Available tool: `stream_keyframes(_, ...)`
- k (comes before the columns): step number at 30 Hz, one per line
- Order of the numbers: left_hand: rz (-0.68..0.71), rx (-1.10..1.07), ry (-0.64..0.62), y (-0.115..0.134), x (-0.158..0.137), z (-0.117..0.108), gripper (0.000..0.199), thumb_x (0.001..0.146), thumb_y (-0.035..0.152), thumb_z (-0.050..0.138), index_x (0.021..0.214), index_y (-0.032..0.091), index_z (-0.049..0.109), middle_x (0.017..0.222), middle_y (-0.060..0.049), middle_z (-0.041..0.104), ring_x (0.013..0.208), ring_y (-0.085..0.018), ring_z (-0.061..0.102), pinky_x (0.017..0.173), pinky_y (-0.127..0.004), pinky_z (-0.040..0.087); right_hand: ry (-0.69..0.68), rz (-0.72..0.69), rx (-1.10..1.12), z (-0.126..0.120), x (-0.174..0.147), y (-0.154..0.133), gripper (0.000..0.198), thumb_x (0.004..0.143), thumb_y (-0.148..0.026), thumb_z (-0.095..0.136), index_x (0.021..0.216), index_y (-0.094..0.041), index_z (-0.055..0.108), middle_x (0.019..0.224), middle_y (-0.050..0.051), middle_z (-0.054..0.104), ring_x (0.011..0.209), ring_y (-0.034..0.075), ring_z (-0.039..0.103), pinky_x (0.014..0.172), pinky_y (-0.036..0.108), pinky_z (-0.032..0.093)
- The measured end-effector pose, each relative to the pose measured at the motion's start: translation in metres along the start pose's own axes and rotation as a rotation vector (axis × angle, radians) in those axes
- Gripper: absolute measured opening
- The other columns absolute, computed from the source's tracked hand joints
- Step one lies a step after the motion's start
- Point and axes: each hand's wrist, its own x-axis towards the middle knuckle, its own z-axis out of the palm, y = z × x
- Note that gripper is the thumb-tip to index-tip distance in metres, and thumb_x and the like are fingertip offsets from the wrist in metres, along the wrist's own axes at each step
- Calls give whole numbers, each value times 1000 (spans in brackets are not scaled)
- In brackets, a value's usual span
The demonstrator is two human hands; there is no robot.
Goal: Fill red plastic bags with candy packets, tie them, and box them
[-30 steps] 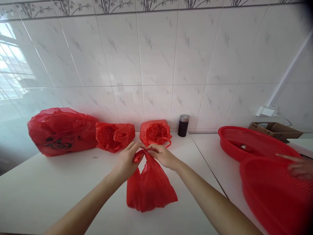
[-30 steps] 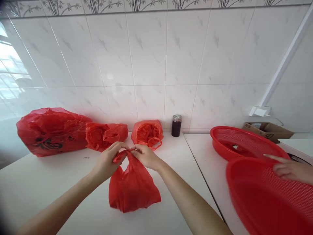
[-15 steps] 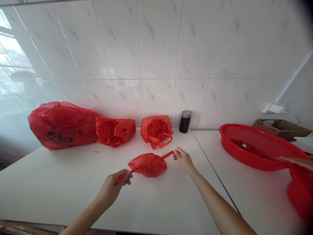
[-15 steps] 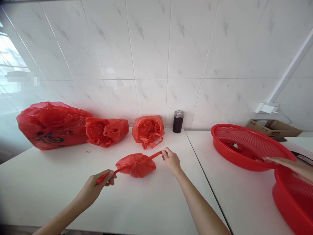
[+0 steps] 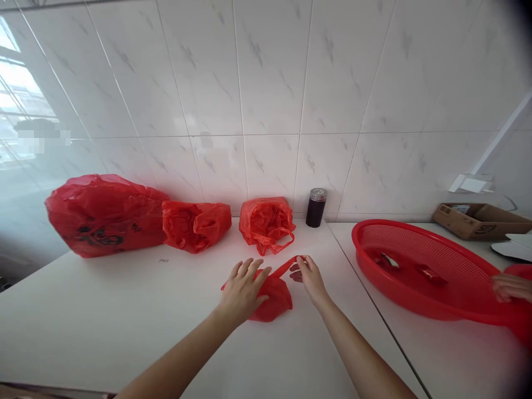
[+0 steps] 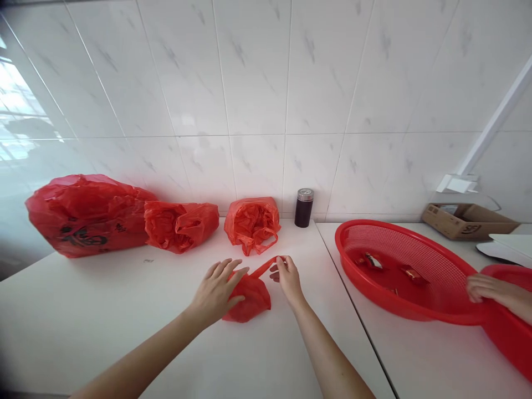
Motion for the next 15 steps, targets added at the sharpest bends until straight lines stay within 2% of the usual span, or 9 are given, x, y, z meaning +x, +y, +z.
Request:
stream_keyframes(3,-82,12,-170,-3,12,10,30,87,24,52,116,20,59,111,-12,68,103,-30,61,89,-43,45,76,14,-12,-7,1,14,43,81,-64,46,92,-23,49,81,4,65,62,18,66,63,32,53)
stream_keyframes(5,-118,10,-186,-13,13,9,27,85,14,45,106,21,60,98,-9,70,92,-27,65,79,-38,47,103,11,-44,-13,5,20,39,81,-60,48,91,-22,49,80,4,64,61,18,65,62,32,53)
stream_keyframes(8,-212,-1,-188,-40,-1,-3,29,84,10,39,101,23,58,99,-7,69,88,-24,67,71,-33,46,109,-28,-107,-15,14,20,35,80,-55,49,93,-22,52,82,4,64,64,18,65,62,32,52)
stream_keyframes(11,-367,-3,-164,-87,-35,-19,30,90,19,32,107,24,55,111,-9,69,85,-25,68,70,-35,46,106,-102,-178,-6,29,12,35,80,-50,49,101,-24,57,98,6,62,76,19,64,66,32,52)
stream_keyframes(15,-630,31,-87,-168,-101,-43,31,92,30,32,112,22,54,126,-14,64,96,-32,65,76,-39,44,106,-181,-251,13,56,1,39,79,-43,52,113,-28,62,125,6,54,102,21,59,86,36,49)
